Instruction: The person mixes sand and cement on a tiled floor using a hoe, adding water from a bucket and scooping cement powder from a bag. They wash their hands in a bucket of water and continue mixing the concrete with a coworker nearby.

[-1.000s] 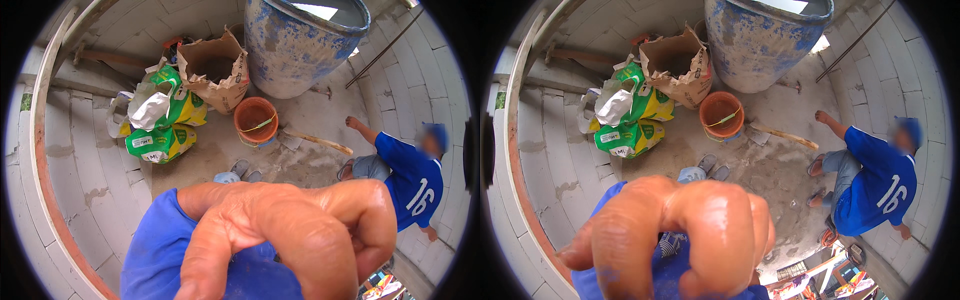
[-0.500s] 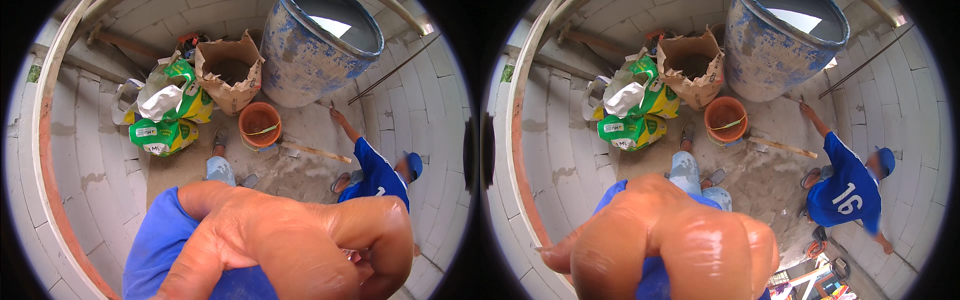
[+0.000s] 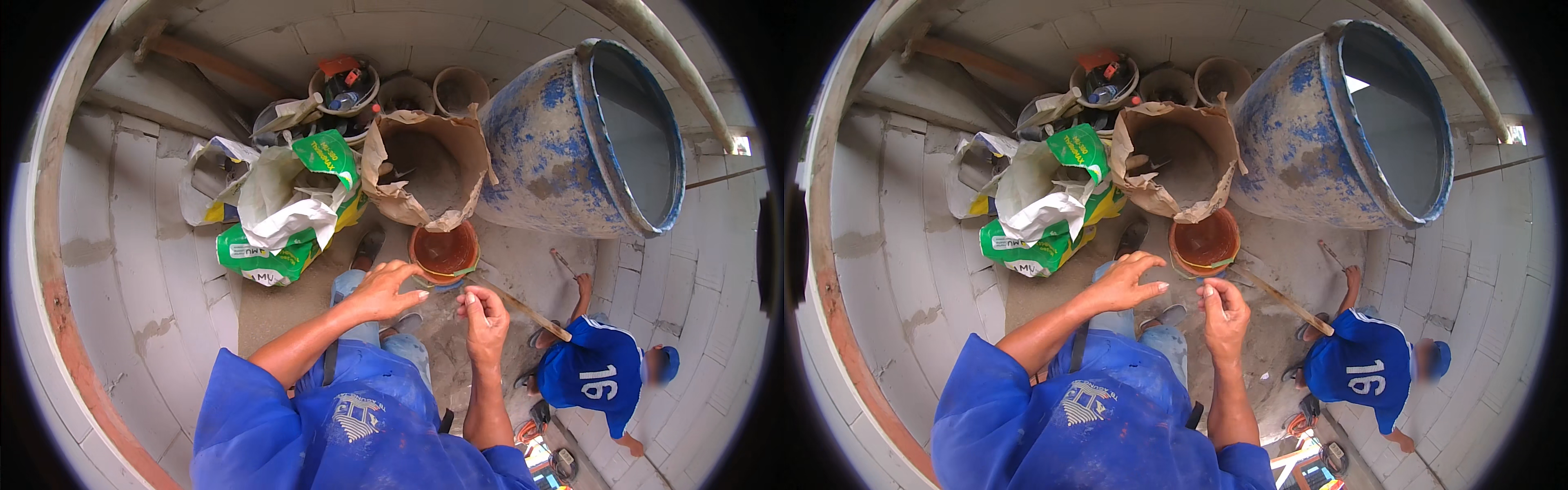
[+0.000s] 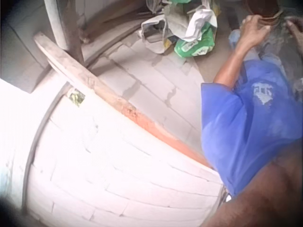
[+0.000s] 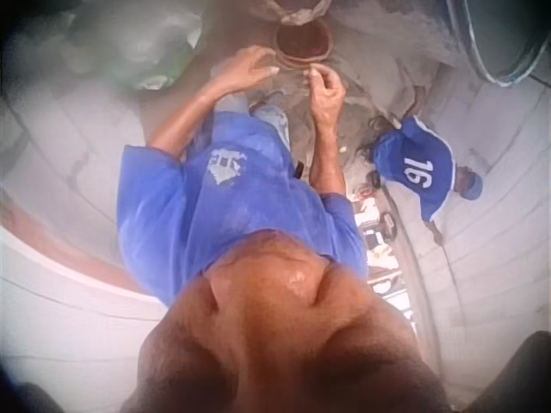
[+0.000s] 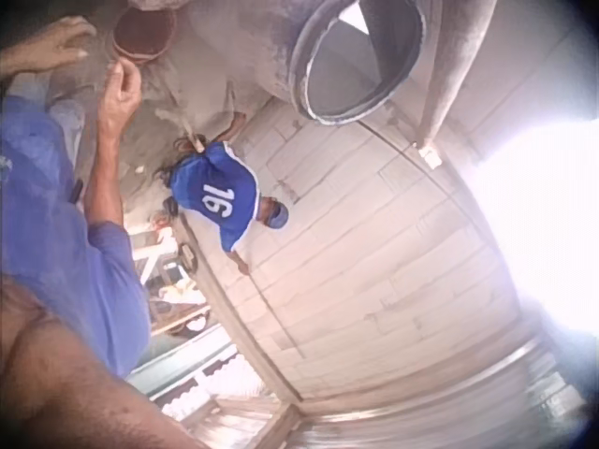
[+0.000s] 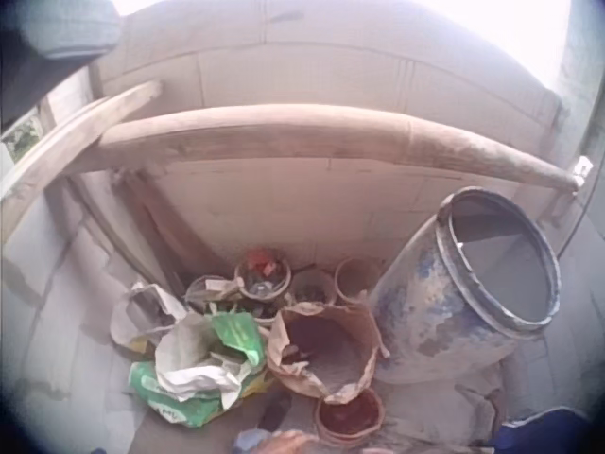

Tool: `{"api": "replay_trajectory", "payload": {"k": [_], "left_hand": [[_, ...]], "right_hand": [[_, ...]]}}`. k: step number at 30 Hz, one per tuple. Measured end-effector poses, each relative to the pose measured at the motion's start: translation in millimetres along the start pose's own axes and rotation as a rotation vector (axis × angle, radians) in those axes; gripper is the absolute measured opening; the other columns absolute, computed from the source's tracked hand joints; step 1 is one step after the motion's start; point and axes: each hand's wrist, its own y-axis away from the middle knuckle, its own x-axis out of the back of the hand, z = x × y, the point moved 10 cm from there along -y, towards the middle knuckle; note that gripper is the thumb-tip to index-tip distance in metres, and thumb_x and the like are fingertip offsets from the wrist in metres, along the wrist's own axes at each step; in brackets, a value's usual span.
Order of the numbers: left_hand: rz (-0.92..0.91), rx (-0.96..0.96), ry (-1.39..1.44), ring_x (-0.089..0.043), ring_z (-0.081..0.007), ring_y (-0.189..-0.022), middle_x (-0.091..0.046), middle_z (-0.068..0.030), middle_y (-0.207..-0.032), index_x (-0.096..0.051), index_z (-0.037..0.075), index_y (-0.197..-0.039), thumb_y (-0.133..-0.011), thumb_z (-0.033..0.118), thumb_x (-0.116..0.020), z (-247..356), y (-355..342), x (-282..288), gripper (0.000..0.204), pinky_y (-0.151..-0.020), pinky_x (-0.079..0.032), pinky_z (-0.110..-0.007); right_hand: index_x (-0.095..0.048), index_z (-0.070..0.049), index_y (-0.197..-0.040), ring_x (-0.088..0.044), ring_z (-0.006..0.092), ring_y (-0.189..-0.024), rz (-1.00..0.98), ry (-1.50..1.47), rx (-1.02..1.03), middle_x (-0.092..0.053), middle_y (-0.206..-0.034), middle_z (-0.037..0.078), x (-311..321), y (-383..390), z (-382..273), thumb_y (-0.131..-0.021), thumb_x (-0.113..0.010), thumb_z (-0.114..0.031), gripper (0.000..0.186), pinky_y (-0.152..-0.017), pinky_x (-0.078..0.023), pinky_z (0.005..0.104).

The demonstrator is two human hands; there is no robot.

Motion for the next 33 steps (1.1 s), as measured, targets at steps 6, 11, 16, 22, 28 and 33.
{"api": "replay_trajectory", "payload": {"k": [6, 11, 16, 22, 28, 33], "left_hand": [[-0.286, 0.791, -0.312, -0.037, -0.0443, -0.140, -0.033, -0.0184, -0.157, -0.028, 0.012, -0.155, -0.083, 0.064, -0.065, -217.4, 43.6, -35.3, 0.097, -0.111, -0.036, -0.057], [-0.319, 0.889, -0.259, -0.034, -0.0421, -0.142, -0.032, -0.0146, -0.158, -0.030, 0.014, -0.155, -0.084, 0.063, -0.065, -244.3, 56.1, -44.6, 0.092, -0.109, -0.037, -0.060], [-0.286, 0.895, -0.189, -0.038, -0.0398, -0.140, -0.035, -0.0141, -0.156, -0.031, 0.015, -0.155, -0.085, 0.061, -0.065, -261.3, 71.0, -42.1, 0.090, -0.107, -0.039, -0.057], [-0.323, 0.864, -0.201, -0.039, -0.0408, -0.140, -0.034, -0.0170, -0.157, -0.029, 0.014, -0.155, -0.086, 0.063, -0.061, -245.9, 69.1, -26.2, 0.091, -0.111, -0.039, -0.048], [-0.336, 0.825, -0.221, -0.041, -0.0405, -0.138, -0.035, -0.0171, -0.156, -0.030, 0.012, -0.155, -0.085, 0.061, -0.063, -250.9, 49.1, -35.7, 0.092, -0.110, -0.040, -0.048], [-0.322, 0.847, -0.260, -0.042, -0.0387, -0.138, -0.036, -0.0160, -0.156, -0.030, 0.013, -0.155, -0.084, 0.060, -0.066, -256.5, 52.9, -37.7, 0.093, -0.110, -0.041, -0.046]], "right_hand": [[-0.067, 0.002, -0.109, -0.068, 0.0223, -0.083, -0.165, 0.507, 0.151, -0.072, -0.093, 0.014, -120.1, -243.8, 3.3, -0.094, -0.060, -0.018, 0.026, -0.076, -0.052, 0.0336], [-0.068, -0.001, -0.112, -0.066, 0.0369, -0.109, -0.338, 0.876, -0.055, -0.070, -0.109, 0.024, -190.5, -331.5, 94.4, -0.090, -0.061, -0.023, 0.032, -0.091, -0.051, 0.0425], [-0.058, -0.008, -0.134, -0.058, 0.0332, -0.122, -0.732, 1.170, -0.022, -0.054, -0.138, 0.021, -236.8, -339.8, 179.2, -0.087, -0.064, -0.018, 0.048, -0.102, -0.047, 0.0478], [-0.060, -0.005, -0.124, -0.062, 0.0320, -0.102, -0.585, 0.970, -0.257, -0.059, -0.118, 0.018, -240.1, -373.8, 225.9, -0.089, -0.060, -0.019, 0.037, -0.083, -0.051, 0.0468], [-0.062, -0.003, -0.114, -0.066, 0.0308, -0.081, -0.394, 0.336, -0.687, -0.064, -0.098, 0.015, -224.4, -375.7, 237.5, -0.092, -0.056, -0.019, 0.028, -0.064, -0.055, 0.0457], [-0.066, -0.006, -0.091, -0.061, 0.0186, -0.059, -0.256, 0.616, -0.747, -0.062, -0.072, 0.007, -158.0, -349.2, 162.8, -0.093, -0.060, -0.028, 0.023, -0.051, -0.052, 0.0348]]}}
